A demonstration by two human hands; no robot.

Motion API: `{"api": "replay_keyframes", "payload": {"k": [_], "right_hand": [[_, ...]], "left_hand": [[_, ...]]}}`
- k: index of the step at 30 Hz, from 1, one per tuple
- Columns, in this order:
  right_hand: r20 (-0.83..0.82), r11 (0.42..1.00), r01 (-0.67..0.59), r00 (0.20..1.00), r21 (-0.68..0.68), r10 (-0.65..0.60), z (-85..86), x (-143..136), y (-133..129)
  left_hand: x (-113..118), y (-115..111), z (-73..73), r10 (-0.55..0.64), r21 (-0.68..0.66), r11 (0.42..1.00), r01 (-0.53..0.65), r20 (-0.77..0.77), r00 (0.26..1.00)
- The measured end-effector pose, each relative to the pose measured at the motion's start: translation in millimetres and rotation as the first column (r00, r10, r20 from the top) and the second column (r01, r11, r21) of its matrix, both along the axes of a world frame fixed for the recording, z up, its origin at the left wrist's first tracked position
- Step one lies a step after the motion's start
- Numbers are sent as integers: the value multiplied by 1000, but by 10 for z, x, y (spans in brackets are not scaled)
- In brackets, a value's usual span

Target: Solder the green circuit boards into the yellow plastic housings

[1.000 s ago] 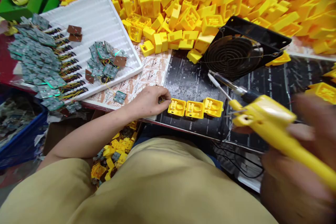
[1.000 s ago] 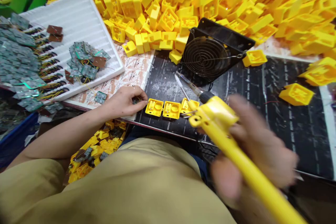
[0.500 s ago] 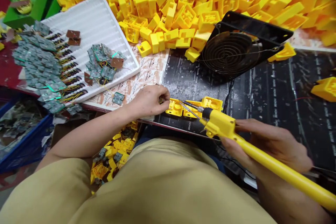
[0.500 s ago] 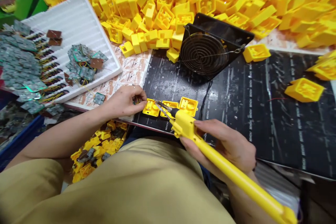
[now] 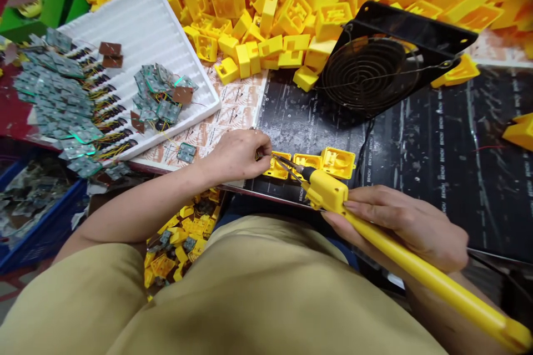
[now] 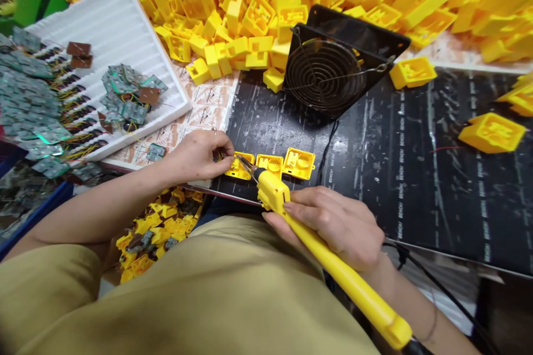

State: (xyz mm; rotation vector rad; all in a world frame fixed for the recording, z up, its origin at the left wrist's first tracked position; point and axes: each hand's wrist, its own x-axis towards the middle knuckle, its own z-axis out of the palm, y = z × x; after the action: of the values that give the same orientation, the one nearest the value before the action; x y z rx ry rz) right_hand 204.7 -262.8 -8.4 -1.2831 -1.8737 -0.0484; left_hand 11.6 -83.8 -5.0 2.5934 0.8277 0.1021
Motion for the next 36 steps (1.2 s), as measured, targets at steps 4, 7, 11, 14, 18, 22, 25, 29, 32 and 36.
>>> {"api": "replay_keyframes", "payload": {"k": [4, 7, 11, 14, 18, 22, 25, 29, 32, 36], "right_hand": [[50, 998, -53, 997, -26, 54, 61, 5, 31], [-2, 995, -38, 999, -97, 38, 114, 22, -14], [-43, 985, -34, 999, -170, 27, 142, 47, -70], [1, 990, -41, 999, -134, 41, 126, 32, -56], [66, 996, -50, 996, -75, 55, 118, -36, 4], [75, 997, -71, 994, -41, 74, 152, 28, 46], [164, 983, -151, 972, -106, 167, 187, 186, 45], [139, 973, -87, 983, -213, 119, 228, 205, 9], [5, 973, 72, 997, -221, -73, 236, 72, -22], [-41, 987, 17, 999, -158, -24, 206, -4, -22]], "left_hand": [[-27, -8, -20, 20, -32, 999, -18, 54, 998], [-56, 1, -9, 28, -62, 998, -25, 47, 999], [-74, 17, 4, 24, -66, 998, -21, 41, 999], [-68, 19, -3, 19, -42, 999, -16, 61, 998], [-55, 13, -14, 15, -29, 1000, -13, 78, 997], [-46, 16, -10, -13, 2, 1000, 13, 73, 997], [-46, 28, -1, -32, 17, 999, 31, 64, 997], [-44, 41, 17, -40, 24, 999, 40, 26, 999], [-38, 41, 33, -39, 36, 999, 40, -8, 999], [-42, 41, 43, -51, 35, 998, 51, -16, 999]]}}
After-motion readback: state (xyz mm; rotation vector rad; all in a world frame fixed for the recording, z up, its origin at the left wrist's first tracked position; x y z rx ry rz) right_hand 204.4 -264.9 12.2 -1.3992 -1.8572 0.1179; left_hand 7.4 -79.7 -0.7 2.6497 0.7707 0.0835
